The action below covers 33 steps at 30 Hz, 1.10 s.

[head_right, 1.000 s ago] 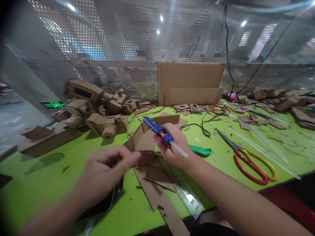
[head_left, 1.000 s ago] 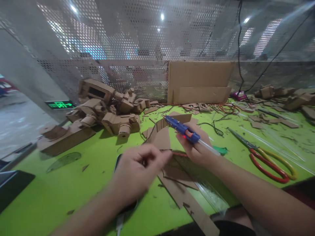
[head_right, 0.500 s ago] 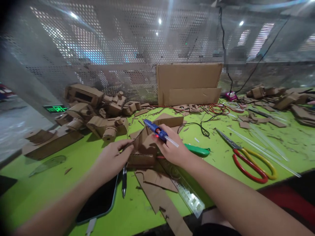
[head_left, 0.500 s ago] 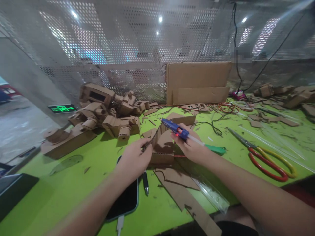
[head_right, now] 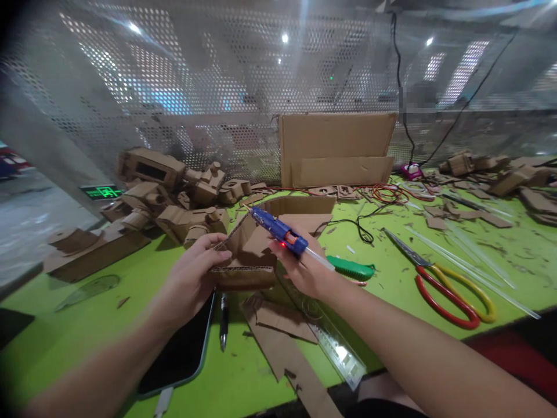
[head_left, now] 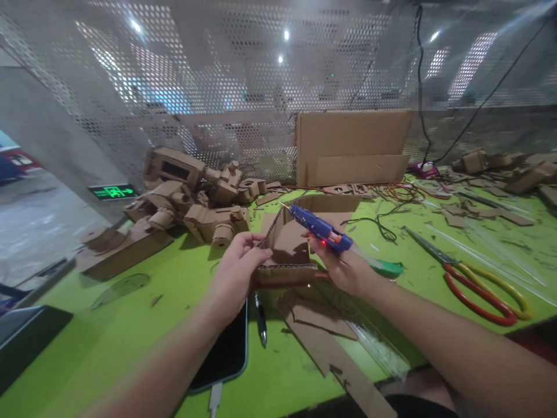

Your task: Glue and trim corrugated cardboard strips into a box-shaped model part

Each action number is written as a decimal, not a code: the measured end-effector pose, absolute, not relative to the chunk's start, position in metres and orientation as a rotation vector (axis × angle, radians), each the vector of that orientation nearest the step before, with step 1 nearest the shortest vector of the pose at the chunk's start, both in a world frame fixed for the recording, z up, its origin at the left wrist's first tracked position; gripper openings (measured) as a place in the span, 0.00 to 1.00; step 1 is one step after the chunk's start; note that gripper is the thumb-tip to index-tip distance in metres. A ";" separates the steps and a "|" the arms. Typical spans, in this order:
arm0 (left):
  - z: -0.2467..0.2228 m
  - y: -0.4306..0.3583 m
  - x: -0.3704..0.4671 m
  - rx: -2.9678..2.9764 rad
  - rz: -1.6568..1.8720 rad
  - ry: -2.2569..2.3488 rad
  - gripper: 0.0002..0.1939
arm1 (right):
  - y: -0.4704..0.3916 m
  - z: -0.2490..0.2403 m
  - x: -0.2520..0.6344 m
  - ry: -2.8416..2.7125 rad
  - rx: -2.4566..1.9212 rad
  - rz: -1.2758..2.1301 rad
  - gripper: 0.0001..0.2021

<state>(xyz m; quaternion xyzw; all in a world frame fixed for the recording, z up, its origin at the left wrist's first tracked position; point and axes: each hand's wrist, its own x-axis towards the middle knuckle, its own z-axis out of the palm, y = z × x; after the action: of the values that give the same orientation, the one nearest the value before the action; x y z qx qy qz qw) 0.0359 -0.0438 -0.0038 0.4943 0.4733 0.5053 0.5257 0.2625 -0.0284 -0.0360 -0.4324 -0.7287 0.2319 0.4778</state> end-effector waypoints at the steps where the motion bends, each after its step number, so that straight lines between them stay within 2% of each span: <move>1: -0.001 -0.046 0.038 1.089 1.197 1.086 0.17 | -0.032 -0.033 0.263 -1.796 -1.020 0.548 0.14; 5: 0.008 -0.053 0.044 1.086 1.210 0.918 0.24 | -0.042 -0.022 0.268 -1.814 -0.830 0.378 0.09; 8: 0.010 -0.055 0.043 1.170 1.294 0.811 0.26 | -0.045 -0.017 0.271 -1.831 -0.687 0.317 0.10; 17: 0.004 -0.055 0.028 1.315 1.301 0.821 0.23 | -0.044 -0.003 0.278 -2.017 -0.535 0.333 0.12; 25: 0.011 -0.058 0.039 1.243 1.312 0.846 0.20 | -0.045 0.009 0.280 -2.349 -0.625 0.439 0.04; 33: 0.010 -0.062 0.039 1.225 1.187 0.913 0.21 | -0.045 0.005 0.278 -2.381 -0.711 0.376 0.09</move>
<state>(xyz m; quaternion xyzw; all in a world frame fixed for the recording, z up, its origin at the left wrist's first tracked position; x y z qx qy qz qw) 0.0395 -0.0616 0.0100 0.5214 0.3885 0.5053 0.5673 0.2784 -0.0452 0.0055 -0.2692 -0.9010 0.1423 0.3090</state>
